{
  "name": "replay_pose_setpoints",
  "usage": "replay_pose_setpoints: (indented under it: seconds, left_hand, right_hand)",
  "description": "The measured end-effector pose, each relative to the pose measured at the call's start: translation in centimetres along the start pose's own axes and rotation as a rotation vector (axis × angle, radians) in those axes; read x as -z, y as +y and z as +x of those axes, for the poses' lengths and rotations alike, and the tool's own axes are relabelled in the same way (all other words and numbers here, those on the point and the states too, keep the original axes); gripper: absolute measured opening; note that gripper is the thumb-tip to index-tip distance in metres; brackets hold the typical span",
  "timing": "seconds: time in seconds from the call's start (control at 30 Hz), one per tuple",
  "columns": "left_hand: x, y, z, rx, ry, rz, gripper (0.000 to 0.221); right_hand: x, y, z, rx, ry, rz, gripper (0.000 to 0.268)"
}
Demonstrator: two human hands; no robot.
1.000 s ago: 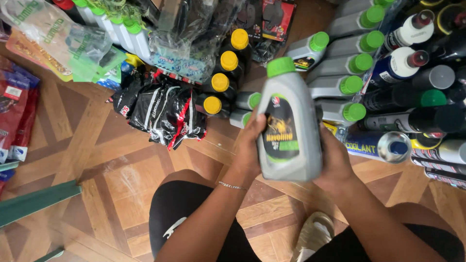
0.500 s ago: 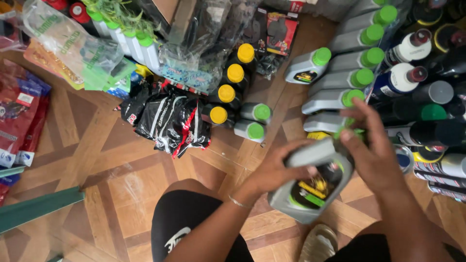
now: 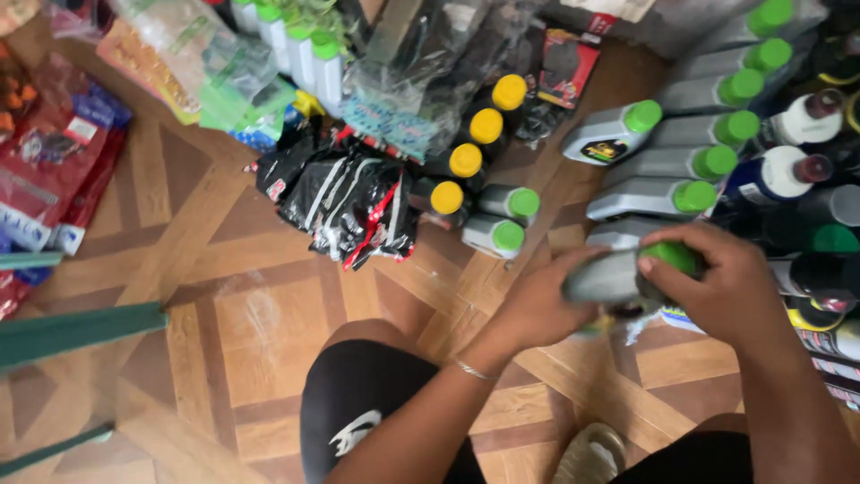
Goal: Cleaning and wiping down various motorcycle engine oil bottles with a cloth.
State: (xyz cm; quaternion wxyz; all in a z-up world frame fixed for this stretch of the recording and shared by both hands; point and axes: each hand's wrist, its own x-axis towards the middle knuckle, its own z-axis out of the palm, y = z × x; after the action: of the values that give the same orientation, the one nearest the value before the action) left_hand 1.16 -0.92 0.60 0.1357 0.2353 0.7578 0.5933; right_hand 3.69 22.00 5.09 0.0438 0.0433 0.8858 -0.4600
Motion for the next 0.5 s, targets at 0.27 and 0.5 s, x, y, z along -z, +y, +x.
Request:
replay_pose_setpoints:
  seconds: [0.27,0.5]
  left_hand:
    - [0.5,1.4,-2.0,0.003,0.079,0.141,0.053]
    - [1.7,3.2,-4.6,0.079,-0.328,0.277,0.034]
  right_hand:
    - [-3.3,-1.7,4.3,0.243,0.307,-0.613,0.026]
    - [-6.1,2.4,12.3,0.266,0.436,-0.692,0.028]
